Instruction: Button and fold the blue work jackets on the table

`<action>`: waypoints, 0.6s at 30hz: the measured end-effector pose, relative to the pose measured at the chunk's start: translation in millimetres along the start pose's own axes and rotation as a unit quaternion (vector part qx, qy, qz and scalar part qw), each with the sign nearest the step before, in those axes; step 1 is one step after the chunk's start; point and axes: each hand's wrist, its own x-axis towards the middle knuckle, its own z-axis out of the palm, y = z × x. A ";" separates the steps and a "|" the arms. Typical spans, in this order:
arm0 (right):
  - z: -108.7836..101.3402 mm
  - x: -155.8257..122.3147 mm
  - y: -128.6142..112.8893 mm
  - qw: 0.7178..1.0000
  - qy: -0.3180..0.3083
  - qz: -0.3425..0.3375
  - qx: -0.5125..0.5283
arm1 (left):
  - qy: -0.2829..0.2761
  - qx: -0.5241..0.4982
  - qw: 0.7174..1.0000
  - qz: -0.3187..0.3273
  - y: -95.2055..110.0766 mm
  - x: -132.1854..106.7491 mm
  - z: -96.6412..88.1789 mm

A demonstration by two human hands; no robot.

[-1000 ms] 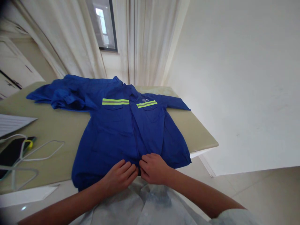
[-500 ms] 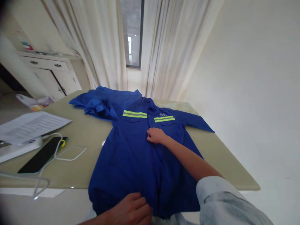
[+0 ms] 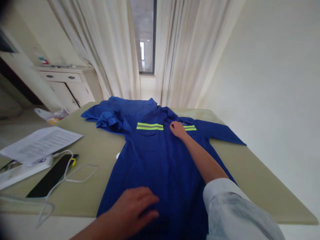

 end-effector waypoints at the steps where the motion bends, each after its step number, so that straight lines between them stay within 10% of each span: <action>1: -3.8 -11.3 13.6 0.999 0.021 0.026 0.005 | 0.043 -0.002 0.997 -0.061 -19.2 12.3 -23.4; 5: -21.9 -66.8 74.5 0.979 0.126 0.163 0.016 | 0.248 0.062 0.920 -0.298 -126.7 57.0 -89.7; 9: -25.6 -112.0 119.0 0.934 0.226 0.273 0.035 | 0.432 0.155 0.799 -0.388 -231.6 76.8 -109.0; 14: -11.5 -124.3 138.1 0.901 0.281 0.325 0.063 | 0.343 0.095 0.726 -0.588 -296.2 75.6 -104.6; 18: -4.9 -122.2 140.8 0.876 0.329 0.344 0.077 | 0.320 0.129 0.752 -0.562 -306.2 76.0 -113.3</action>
